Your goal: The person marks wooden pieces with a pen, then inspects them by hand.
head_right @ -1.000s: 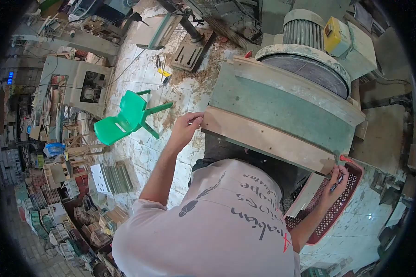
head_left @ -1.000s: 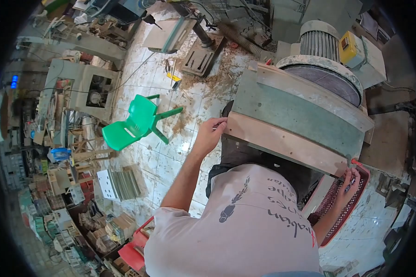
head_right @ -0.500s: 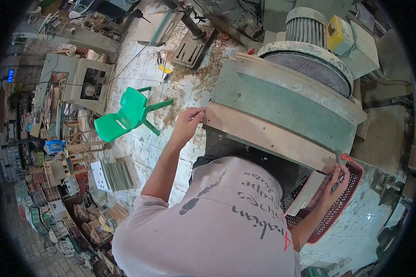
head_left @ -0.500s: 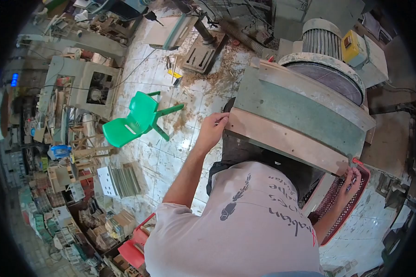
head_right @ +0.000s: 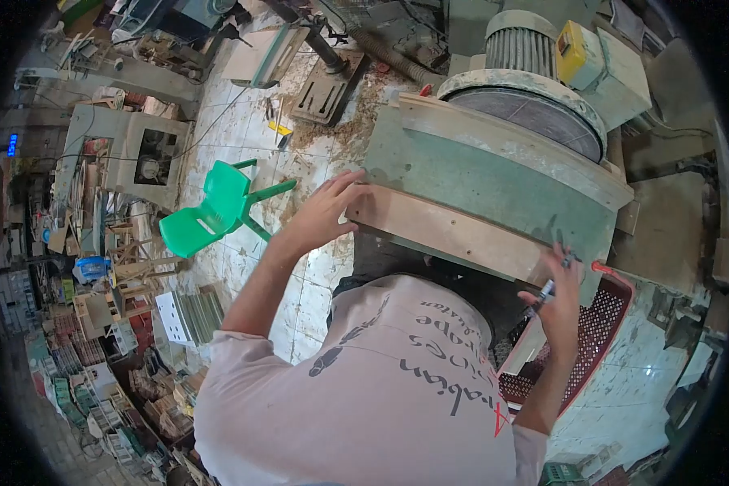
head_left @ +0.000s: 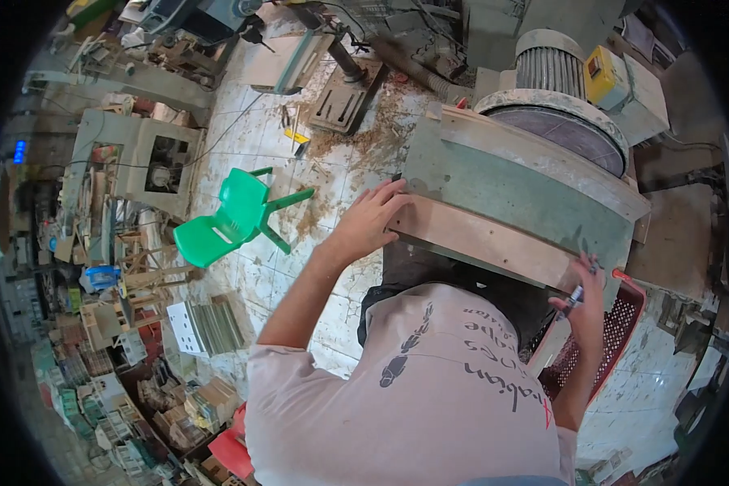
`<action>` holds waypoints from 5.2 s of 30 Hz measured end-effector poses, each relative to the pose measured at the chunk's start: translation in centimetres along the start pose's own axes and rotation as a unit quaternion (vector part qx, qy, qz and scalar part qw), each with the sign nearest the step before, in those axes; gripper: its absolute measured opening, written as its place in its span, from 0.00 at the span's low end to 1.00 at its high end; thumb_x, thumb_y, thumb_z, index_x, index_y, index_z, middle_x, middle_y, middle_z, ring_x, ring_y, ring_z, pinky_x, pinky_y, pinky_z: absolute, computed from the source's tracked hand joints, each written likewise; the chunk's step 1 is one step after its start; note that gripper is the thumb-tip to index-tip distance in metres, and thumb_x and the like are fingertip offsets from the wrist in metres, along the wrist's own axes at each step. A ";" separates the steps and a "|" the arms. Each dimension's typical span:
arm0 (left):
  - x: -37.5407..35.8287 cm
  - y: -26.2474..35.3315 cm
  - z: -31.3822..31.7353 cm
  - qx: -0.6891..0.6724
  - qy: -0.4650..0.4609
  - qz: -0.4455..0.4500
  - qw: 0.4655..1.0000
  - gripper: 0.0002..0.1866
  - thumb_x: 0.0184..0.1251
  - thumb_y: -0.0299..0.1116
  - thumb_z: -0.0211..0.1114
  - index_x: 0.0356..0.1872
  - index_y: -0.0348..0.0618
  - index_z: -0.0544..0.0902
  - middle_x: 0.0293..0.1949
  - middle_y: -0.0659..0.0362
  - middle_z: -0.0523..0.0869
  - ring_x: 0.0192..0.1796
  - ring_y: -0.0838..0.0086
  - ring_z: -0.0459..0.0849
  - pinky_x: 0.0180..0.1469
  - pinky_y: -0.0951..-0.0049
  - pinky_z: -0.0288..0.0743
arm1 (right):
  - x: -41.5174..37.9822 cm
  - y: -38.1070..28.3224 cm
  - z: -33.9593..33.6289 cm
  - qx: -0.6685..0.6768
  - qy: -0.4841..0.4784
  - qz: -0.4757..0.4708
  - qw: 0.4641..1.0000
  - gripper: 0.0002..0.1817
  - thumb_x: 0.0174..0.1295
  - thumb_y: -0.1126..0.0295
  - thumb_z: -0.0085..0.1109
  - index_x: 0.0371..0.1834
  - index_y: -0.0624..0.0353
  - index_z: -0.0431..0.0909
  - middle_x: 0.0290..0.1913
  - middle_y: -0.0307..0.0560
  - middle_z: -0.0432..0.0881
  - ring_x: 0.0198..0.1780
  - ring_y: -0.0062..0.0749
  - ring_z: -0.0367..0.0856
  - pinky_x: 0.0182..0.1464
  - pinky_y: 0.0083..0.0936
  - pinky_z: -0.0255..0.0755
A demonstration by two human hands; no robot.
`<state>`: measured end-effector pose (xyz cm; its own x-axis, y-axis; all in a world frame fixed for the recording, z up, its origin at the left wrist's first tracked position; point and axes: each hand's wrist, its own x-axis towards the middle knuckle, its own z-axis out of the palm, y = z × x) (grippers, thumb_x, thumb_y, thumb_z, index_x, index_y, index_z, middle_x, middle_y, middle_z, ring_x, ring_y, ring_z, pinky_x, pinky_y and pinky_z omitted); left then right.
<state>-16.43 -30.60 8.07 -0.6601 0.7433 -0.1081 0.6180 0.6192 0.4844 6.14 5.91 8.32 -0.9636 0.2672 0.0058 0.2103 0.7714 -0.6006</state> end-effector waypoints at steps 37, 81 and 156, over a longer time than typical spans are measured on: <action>-1.1 -2.3 3.7 -0.317 0.080 -0.207 0.922 0.18 0.61 0.29 0.65 0.52 0.33 0.81 0.42 0.50 0.85 0.45 0.68 0.85 0.50 0.73 0.77 | -2.8 7.8 0.5 0.088 0.148 0.190 0.967 0.14 0.64 0.72 0.61 0.50 0.64 0.74 0.48 0.50 0.79 0.50 0.37 0.77 0.54 0.28 0.70; 0.6 1.3 1.4 -0.075 0.097 -0.104 0.987 0.23 0.48 0.22 0.72 0.49 0.42 0.79 0.51 0.51 0.79 0.56 0.54 0.77 0.59 0.59 0.71 | 0.1 2.5 -1.7 -0.023 -0.011 0.002 1.000 0.24 0.51 0.69 0.70 0.52 0.56 0.74 0.65 0.49 0.72 0.71 0.51 0.62 0.68 0.40 0.61; -0.7 -2.4 3.8 -0.398 0.112 -0.258 0.873 0.16 0.64 0.27 0.62 0.53 0.36 0.82 0.42 0.56 0.85 0.44 0.77 0.82 0.51 0.76 0.74 | -4.3 10.2 1.6 0.221 0.230 0.239 0.917 0.08 0.65 0.75 0.60 0.42 0.61 0.71 0.44 0.46 0.79 0.47 0.28 0.77 0.53 0.24 0.70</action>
<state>-15.80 -31.62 3.72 -0.8849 0.2939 -0.3615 -0.2210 0.4183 0.8810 12.15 11.72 0.92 -0.5854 0.8080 -0.0665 0.4053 0.2206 -0.8872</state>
